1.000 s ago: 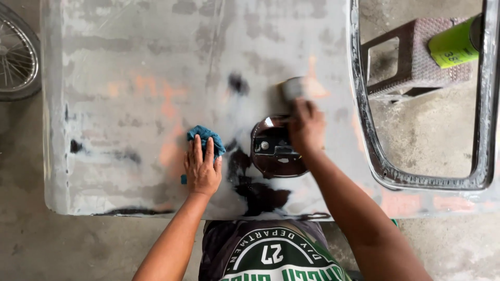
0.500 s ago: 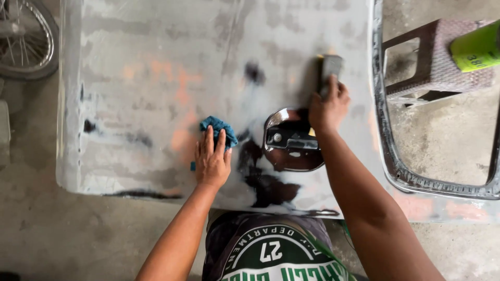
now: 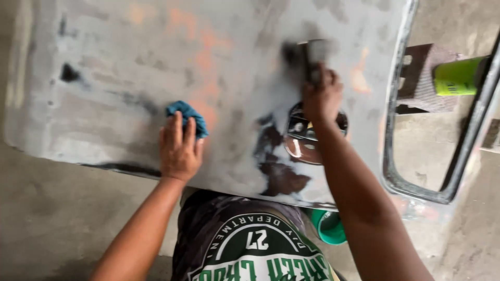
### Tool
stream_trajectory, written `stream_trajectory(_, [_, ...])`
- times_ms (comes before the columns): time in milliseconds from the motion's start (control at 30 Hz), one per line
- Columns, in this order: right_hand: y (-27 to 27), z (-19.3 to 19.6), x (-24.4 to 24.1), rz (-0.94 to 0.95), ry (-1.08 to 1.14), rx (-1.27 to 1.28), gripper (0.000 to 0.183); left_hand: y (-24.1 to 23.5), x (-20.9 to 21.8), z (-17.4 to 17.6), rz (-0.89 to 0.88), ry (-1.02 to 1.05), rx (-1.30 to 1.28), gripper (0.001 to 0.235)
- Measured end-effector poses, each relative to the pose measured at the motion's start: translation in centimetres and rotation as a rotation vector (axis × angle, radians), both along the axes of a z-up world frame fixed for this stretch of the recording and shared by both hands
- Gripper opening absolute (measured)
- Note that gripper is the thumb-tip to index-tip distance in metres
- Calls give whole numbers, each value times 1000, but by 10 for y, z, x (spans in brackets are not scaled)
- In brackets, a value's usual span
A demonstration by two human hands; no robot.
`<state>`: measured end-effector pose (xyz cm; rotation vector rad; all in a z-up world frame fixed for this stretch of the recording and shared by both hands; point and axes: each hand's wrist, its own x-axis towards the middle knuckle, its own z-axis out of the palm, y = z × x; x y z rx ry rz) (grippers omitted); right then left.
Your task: The person sands a large, detached car door panel using a sanding block and a blue cloth. They repeatedly scrub the surface and wipe away residue, occasionally dipping the tools into a green bucket of water to clean them before resuming the sanding process.
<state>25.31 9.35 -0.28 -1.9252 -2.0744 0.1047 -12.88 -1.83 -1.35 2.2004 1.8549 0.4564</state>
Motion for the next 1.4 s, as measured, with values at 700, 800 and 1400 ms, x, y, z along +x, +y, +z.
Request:
stream_trajectory(700, [-60, 38, -102, -438, 36, -115, 67, 33, -58, 19, -431, 105, -163, 61])
stream_trajectory(800, [-68, 43, -122, -270, 43, -141, 74, 37, -57, 19, -406, 90, -155, 60])
stream_trajectory(1400, [-329, 25, 54, -443, 56, -195, 58, -39, 45, 16, -289, -42, -24, 50])
